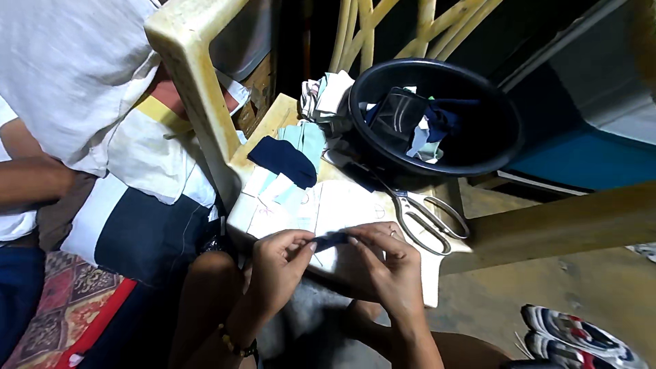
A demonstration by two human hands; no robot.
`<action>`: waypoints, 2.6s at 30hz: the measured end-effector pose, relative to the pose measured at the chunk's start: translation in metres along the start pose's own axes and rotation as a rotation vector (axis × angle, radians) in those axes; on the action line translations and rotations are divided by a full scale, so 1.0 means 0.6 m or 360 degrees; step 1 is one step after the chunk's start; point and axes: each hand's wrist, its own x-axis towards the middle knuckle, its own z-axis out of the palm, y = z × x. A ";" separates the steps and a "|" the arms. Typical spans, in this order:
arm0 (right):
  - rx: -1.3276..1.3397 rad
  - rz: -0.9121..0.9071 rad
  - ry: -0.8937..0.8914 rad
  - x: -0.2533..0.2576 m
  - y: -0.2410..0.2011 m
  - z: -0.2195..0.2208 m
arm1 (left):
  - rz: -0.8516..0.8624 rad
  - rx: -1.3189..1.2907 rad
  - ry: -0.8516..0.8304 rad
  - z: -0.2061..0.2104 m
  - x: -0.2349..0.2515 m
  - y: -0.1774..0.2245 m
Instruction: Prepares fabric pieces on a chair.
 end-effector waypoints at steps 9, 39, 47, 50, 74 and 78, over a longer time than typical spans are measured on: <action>-0.0402 -0.0132 0.0150 0.001 0.018 0.024 | 0.0001 0.0371 0.0060 0.016 -0.002 -0.001; -0.0387 -0.0113 0.0118 0.001 0.032 0.028 | 0.0214 0.0508 0.0136 -0.004 0.006 -0.008; -0.0386 -0.0123 0.0125 0.001 0.031 0.028 | 0.0270 0.0624 -0.0074 0.010 -0.005 -0.013; -0.0382 -0.0123 0.0126 0.001 0.031 0.029 | 0.0268 0.0640 -0.0070 0.011 -0.005 -0.013; -0.0389 -0.0157 0.0133 0.001 0.032 0.032 | 0.0239 0.0652 -0.0065 0.012 -0.006 -0.009; -0.0477 -0.0201 0.0158 0.002 0.033 0.034 | 0.0224 0.0669 -0.0072 0.011 -0.006 -0.008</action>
